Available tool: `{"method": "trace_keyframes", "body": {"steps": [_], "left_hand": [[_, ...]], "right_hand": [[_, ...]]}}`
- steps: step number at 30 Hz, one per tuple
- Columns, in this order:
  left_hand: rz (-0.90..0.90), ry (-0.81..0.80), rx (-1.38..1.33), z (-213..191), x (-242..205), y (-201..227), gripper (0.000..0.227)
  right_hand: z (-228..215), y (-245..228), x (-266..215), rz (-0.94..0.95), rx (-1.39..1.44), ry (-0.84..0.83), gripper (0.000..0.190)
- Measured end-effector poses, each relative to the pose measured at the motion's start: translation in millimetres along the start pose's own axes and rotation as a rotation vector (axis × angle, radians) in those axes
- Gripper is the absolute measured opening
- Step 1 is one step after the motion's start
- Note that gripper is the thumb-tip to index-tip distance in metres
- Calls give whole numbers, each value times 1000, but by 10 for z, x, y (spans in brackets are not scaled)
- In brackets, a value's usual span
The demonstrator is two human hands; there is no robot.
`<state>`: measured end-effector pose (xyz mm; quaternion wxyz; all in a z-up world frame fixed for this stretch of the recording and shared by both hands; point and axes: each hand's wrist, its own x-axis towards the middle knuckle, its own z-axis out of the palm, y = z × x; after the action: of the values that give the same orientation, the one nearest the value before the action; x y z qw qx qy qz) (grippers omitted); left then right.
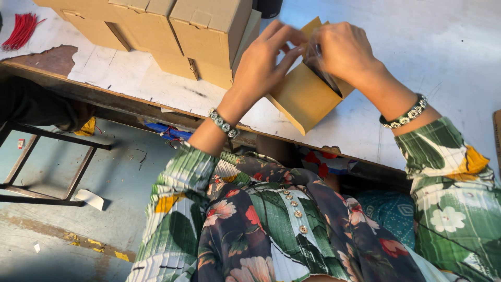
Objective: The person places a black cylindrical object wrapped in a clear plastic bag into a small cardboard box, then folds and closes the box flaps. This is repeated for multiple items.
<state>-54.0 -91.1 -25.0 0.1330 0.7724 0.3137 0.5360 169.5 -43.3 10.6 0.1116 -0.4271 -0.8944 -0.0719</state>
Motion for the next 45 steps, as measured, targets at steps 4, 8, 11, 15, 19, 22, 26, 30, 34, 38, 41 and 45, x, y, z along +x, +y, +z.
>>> {"method": "trace_keyframes", "body": {"steps": [4,8,11,15,19,22,26,30,34,38,41,45], "left_hand": [[-163,163,-235,-89,-386,-42,9],[-404,168,-314,-92,-854,-158,13],[-509,174,-399,-27,-1035,-213,15],[-544,135,-379,42,-1053,-156,15],[-414,139,-318,6,-848,-18,10],[-267,129,-242,-97,-614,61,7],[-166,120,-265,-156,-449,129,9],[-300,151,-325,-110,-545,76,12],[-479,160,-358,-3,-872,-14,17],[-526,148,-377,52,-1148,-38,18],[-568,140,-354,37,-1271,-69,18],[-660,106,-392,35,-1428,-143,18]], "right_hand": [[-335,213,-138,178,557,-231,26],[-460,353,-352,168,354,-165,26],[-353,322,-383,-33,333,-88,24],[-86,162,-201,-60,190,-72,13],[21,67,-84,154,219,-114,21],[-48,121,-104,-104,214,-41,15],[-166,271,-221,-275,192,-131,12],[-242,359,-277,-329,212,-260,10],[-263,241,-252,-58,311,-200,31],[-186,-7,-117,33,378,-35,12],[-141,-98,-28,123,260,-89,17],[-163,-78,-37,151,361,-121,21]]}}
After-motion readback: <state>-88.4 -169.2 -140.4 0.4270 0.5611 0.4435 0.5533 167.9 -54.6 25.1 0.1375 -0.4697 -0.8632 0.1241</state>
